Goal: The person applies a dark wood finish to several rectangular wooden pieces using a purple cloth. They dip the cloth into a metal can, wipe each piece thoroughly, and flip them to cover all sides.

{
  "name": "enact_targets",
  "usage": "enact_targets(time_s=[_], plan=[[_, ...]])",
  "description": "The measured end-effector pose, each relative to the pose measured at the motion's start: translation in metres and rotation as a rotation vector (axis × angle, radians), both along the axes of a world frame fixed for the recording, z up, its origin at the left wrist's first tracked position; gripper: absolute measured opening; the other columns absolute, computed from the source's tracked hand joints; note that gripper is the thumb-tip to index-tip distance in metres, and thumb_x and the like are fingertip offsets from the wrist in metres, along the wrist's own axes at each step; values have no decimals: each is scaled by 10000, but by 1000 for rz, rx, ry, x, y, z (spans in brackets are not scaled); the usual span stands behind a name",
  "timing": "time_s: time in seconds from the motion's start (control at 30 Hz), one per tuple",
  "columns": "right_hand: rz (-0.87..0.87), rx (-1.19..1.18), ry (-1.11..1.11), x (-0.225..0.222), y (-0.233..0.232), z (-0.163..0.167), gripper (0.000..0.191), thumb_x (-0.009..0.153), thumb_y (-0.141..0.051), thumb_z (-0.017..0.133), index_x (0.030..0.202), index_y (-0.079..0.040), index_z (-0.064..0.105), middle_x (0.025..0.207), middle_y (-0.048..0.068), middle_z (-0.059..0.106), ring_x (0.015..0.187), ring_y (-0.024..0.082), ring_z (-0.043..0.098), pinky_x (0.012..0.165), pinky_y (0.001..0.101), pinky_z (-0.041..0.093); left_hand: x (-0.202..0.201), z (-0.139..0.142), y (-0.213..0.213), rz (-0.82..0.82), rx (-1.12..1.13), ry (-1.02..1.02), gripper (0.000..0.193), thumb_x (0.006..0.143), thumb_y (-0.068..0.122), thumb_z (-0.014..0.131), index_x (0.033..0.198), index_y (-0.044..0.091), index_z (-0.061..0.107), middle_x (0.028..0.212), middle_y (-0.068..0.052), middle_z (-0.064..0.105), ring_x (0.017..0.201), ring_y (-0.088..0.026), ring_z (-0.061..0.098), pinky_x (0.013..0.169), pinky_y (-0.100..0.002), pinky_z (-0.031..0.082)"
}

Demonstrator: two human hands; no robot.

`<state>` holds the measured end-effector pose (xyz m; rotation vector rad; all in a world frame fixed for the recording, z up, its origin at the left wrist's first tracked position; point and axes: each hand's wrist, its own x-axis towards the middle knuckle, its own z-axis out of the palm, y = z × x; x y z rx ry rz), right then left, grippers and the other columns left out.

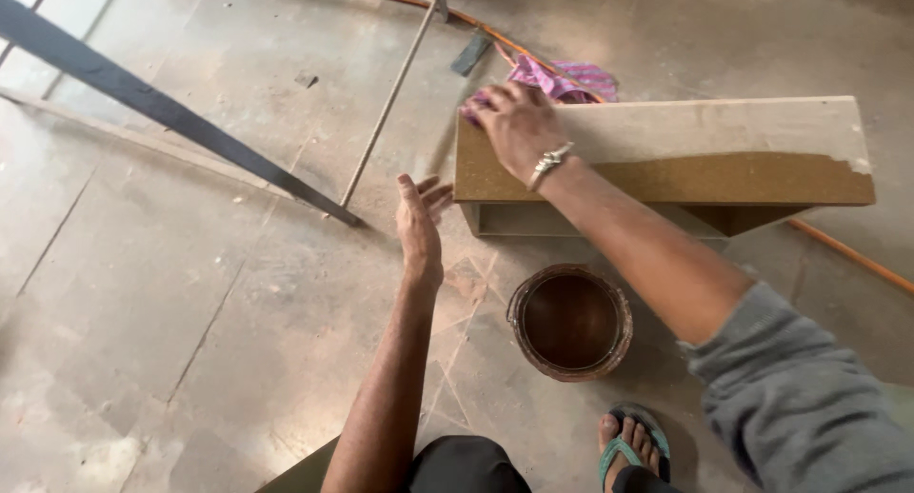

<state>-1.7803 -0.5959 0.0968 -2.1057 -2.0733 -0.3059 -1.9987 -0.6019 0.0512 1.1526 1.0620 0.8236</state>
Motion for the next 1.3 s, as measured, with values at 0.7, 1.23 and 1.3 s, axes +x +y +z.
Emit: enact_targets(time_s=[0.7,1.23,1.3], plan=[[-24,391,-89,0,-47,-9,353,895,-175,543,1205,-134,707,1259,36,659,1206,229,559,1010,439,507,32,35,-20,-96,499,510,432,975,235,605,1356,46,534,1206,-162,683,1075,-267,680,876,-405,536],[-715,18,211,179,-215,18,213,1157,-78,495,1174,-53,706,1156,179,711,1064,305,692,961,422,574,36,40,-27,-66,677,639,410,982,290,665,1309,51,605,1208,-205,692,1096,-348,665,925,-466,508],[-442,231,24,144,-185,4,277,968,-24,565,1181,-87,730,1253,111,691,1185,293,625,1051,431,532,38,39,-25,-78,705,683,422,999,303,654,1325,42,598,1224,-215,679,1123,-351,649,929,-478,500]])
